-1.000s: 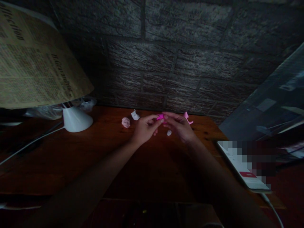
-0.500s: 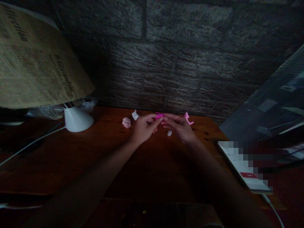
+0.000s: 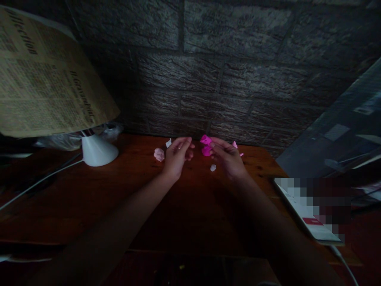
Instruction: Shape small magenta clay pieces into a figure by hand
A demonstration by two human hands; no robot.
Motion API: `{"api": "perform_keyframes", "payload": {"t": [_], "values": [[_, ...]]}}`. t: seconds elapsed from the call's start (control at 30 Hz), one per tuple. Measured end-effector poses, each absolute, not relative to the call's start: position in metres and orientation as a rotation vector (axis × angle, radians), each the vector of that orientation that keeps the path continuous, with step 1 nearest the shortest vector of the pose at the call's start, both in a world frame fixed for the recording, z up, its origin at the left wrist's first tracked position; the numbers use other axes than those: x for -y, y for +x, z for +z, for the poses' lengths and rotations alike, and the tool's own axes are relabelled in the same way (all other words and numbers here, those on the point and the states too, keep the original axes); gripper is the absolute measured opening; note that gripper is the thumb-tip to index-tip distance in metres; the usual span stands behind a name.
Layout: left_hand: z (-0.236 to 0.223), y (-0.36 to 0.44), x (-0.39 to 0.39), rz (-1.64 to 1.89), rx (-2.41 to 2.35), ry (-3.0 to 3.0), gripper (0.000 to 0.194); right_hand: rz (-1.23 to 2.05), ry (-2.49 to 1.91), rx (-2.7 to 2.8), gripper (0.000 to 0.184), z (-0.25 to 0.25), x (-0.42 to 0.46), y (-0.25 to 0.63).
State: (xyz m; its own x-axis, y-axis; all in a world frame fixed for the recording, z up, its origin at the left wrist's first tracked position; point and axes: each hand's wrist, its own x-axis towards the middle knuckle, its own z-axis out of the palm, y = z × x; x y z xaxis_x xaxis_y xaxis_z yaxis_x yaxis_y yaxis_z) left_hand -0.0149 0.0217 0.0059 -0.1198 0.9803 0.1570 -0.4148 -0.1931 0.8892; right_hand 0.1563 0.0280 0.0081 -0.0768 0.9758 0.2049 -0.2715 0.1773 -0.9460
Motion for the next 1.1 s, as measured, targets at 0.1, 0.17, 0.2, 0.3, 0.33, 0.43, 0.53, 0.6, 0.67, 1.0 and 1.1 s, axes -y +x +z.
{"api": "perform_keyframes", "payload": {"t": [0.1,0.17,0.2,0.3,0.33,0.43,0.53,0.6,0.67,1.0,1.1], "values": [[0.009,-0.019,-0.023,1.362,-0.696,0.771,0.015,1.311,-0.809,1.131,0.031,0.008,-0.029,0.16],[0.01,-0.02,-0.021,1.265,-0.631,0.803,0.017,1.352,-0.804,1.123,0.029,0.008,-0.029,0.161],[0.011,-0.02,-0.02,1.235,-0.607,0.838,0.017,1.375,-0.797,1.12,0.029,0.008,-0.029,0.162],[0.014,-0.019,-0.014,1.186,-0.531,0.875,0.015,1.45,-0.767,1.109,0.028,0.009,-0.03,0.163],[0.015,-0.019,-0.012,1.173,-0.508,0.854,0.014,1.472,-0.759,1.096,0.028,0.009,-0.03,0.162],[0.019,-0.02,-0.008,1.115,-0.445,0.781,0.015,1.513,-0.735,1.051,0.026,0.01,-0.03,0.162],[0.021,-0.02,-0.007,1.078,-0.376,0.743,0.016,1.523,-0.72,1.043,0.026,0.011,-0.03,0.161],[0.02,-0.019,-0.009,1.109,-0.378,0.729,0.013,1.512,-0.719,1.061,0.024,0.011,-0.03,0.161],[0.016,-0.017,-0.012,1.19,-0.456,0.755,0.011,1.488,-0.726,1.084,0.021,0.01,-0.029,0.16],[-0.002,-0.011,-0.018,1.429,-0.847,1.324,0.023,1.392,-0.794,1.202,0.022,0.005,-0.029,0.158],[-0.003,-0.011,-0.016,1.418,-0.838,1.45,0.026,1.382,-0.814,1.18,0.022,0.005,-0.03,0.159]]}}
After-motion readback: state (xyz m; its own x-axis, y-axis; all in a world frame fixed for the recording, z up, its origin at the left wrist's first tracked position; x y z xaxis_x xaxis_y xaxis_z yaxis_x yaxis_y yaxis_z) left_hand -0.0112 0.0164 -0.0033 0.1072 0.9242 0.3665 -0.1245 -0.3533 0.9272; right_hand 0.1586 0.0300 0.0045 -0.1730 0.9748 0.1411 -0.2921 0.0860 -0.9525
